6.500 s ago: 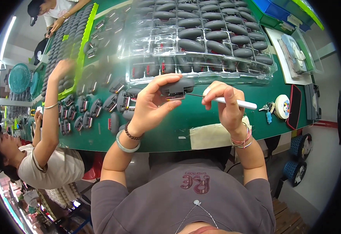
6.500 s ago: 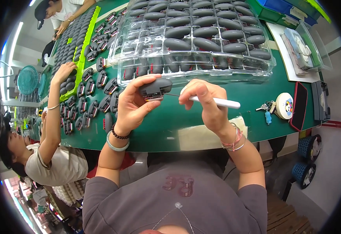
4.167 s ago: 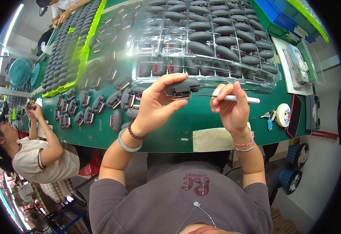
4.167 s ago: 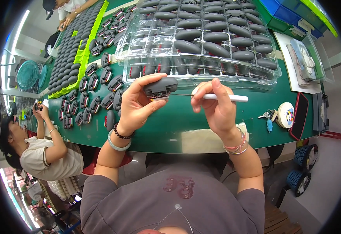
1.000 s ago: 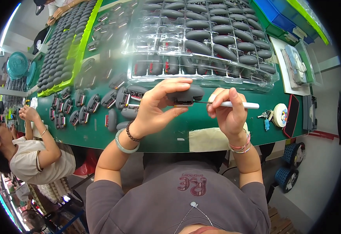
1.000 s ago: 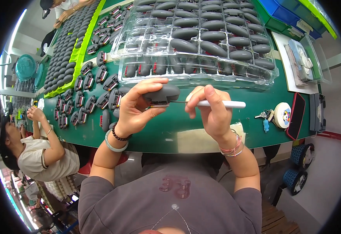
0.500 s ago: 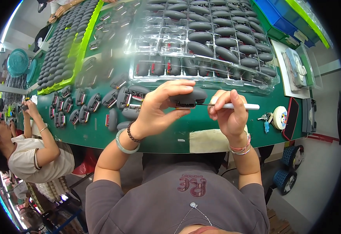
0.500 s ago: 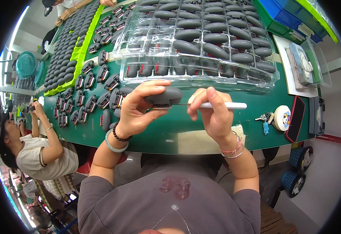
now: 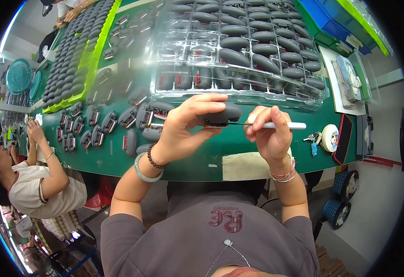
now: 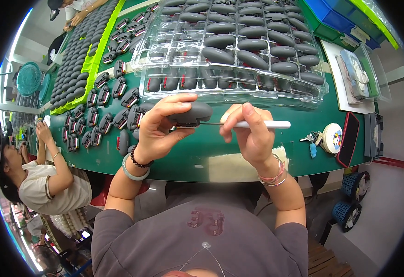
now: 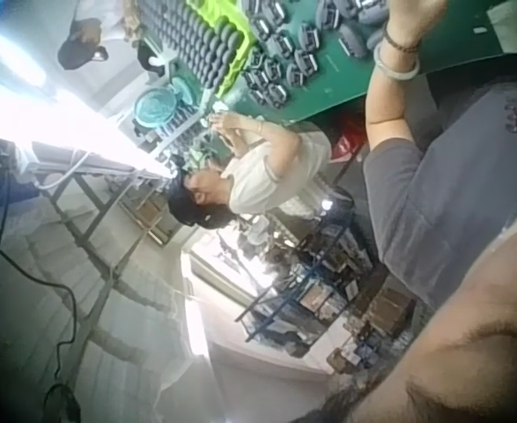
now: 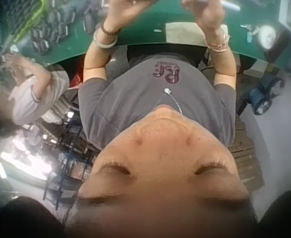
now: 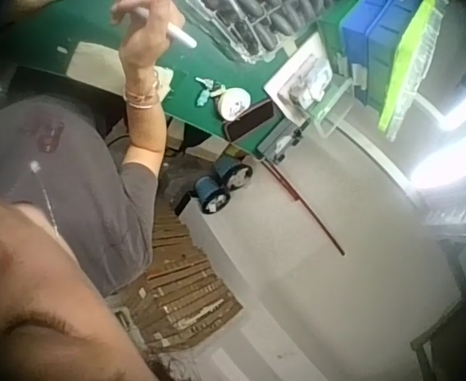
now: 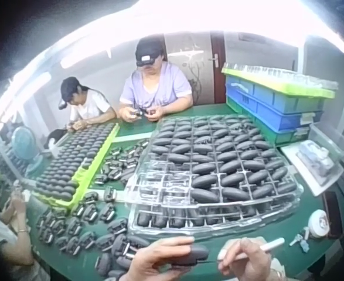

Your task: The person assembles small black plastic components by hand and with an assembly tool at a work table.

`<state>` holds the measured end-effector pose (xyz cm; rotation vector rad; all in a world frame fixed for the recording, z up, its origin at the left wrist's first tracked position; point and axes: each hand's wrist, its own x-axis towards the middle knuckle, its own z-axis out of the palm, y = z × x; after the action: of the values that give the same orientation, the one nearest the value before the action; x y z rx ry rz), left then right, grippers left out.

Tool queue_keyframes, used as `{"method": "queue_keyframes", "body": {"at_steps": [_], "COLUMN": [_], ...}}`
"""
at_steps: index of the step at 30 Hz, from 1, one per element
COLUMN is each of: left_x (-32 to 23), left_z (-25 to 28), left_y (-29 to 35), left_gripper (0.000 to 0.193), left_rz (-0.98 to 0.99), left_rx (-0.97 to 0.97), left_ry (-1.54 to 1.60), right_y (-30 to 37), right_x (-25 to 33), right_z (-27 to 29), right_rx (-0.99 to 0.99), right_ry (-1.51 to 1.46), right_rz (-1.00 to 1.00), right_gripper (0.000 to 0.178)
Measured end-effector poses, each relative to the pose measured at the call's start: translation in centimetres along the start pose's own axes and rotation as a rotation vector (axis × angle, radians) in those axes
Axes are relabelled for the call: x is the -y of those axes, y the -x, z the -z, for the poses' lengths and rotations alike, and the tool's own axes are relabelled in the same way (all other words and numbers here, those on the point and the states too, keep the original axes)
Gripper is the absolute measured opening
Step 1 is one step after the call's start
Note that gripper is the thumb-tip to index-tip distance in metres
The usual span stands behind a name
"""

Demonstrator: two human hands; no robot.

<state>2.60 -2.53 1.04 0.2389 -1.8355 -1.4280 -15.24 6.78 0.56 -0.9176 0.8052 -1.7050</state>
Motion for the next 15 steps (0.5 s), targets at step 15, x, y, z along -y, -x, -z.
{"method": "queue_keyframes", "body": {"at_steps": [15], "left_x": [0.24], "left_z": [0.16], "left_y": [0.11], "left_gripper": [0.046], "left_rz": [0.068], "left_rx": [0.032], "left_ry": [0.178], "right_y": [-0.29], "right_x": [-0.43], "right_z": [0.2], "right_rx": [0.009], "right_ry": [-0.202], "right_rz": [-0.123], "right_gripper": [0.048]}}
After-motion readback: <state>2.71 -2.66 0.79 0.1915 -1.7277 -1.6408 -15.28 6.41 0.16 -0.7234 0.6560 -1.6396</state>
